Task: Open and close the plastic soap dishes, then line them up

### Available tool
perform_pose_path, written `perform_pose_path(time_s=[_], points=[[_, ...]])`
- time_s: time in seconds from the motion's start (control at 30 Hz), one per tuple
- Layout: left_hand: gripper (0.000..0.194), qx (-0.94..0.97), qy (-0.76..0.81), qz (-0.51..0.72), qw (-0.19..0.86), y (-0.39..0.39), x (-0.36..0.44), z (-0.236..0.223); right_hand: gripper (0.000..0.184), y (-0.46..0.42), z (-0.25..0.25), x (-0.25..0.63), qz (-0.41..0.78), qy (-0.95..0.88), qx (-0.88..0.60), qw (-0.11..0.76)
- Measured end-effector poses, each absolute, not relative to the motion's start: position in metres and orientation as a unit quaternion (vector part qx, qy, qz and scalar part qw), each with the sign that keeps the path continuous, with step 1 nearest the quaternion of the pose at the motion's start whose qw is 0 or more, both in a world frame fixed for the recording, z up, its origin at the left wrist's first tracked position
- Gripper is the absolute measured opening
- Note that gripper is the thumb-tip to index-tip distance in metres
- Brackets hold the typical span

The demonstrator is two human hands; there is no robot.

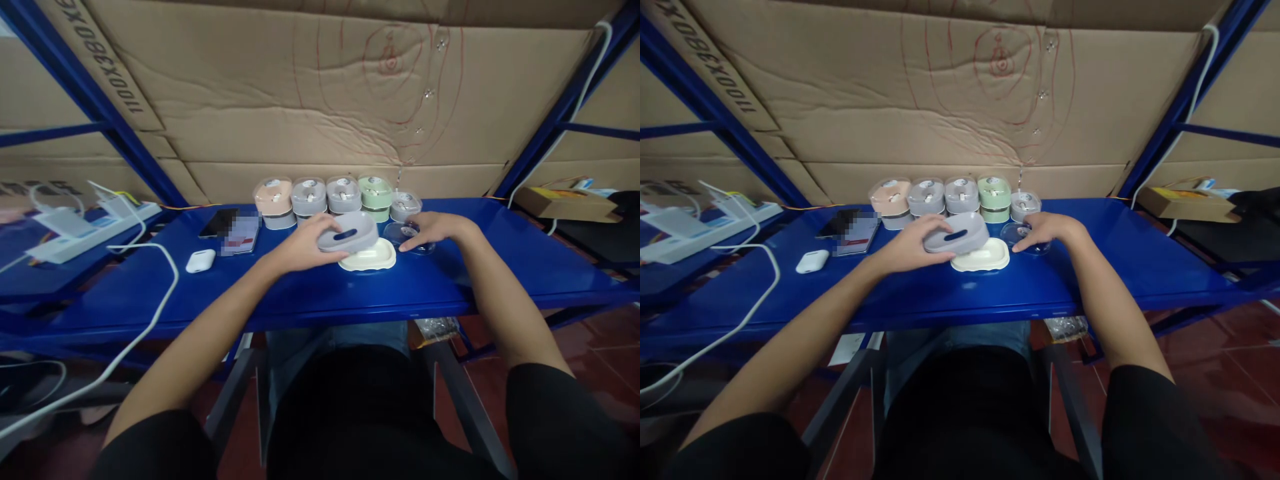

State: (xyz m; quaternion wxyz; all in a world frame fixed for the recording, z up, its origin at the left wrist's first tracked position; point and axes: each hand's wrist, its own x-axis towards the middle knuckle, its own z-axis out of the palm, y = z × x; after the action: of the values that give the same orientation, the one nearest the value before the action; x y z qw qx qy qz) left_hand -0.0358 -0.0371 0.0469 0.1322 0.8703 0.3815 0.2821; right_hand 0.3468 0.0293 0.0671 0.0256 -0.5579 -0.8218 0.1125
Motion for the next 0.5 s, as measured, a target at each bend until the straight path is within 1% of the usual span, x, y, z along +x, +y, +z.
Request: perform_pose_path(time_s=[0.1,0.2,0.33,0.5], points=[[0.061,0.882,0.38,0.232,0.154,-0.036,-0.006,0.037,0.086,0.03,0.064,0.343,0.117,-0.818,-0.562,-0.022],[0.062,0.892,0.366,0.204,0.173,-0.032,0.009,0.031,0.08,0.029,0.068,0.344,0.104,-0.807,-0.581,-0.005],[0.06,0.9,0.347,0.191,0.183,-0.028,0.013,0.028,0.087,0.018,0.082,0.348,0.095,-0.804,-0.583,0.072],[0.058,0.904,0.349,0.184,0.167,-0.028,0.014,0.023,0.093,-0.002,0.093,0.336,0.113,-0.851,-0.478,0.186]])
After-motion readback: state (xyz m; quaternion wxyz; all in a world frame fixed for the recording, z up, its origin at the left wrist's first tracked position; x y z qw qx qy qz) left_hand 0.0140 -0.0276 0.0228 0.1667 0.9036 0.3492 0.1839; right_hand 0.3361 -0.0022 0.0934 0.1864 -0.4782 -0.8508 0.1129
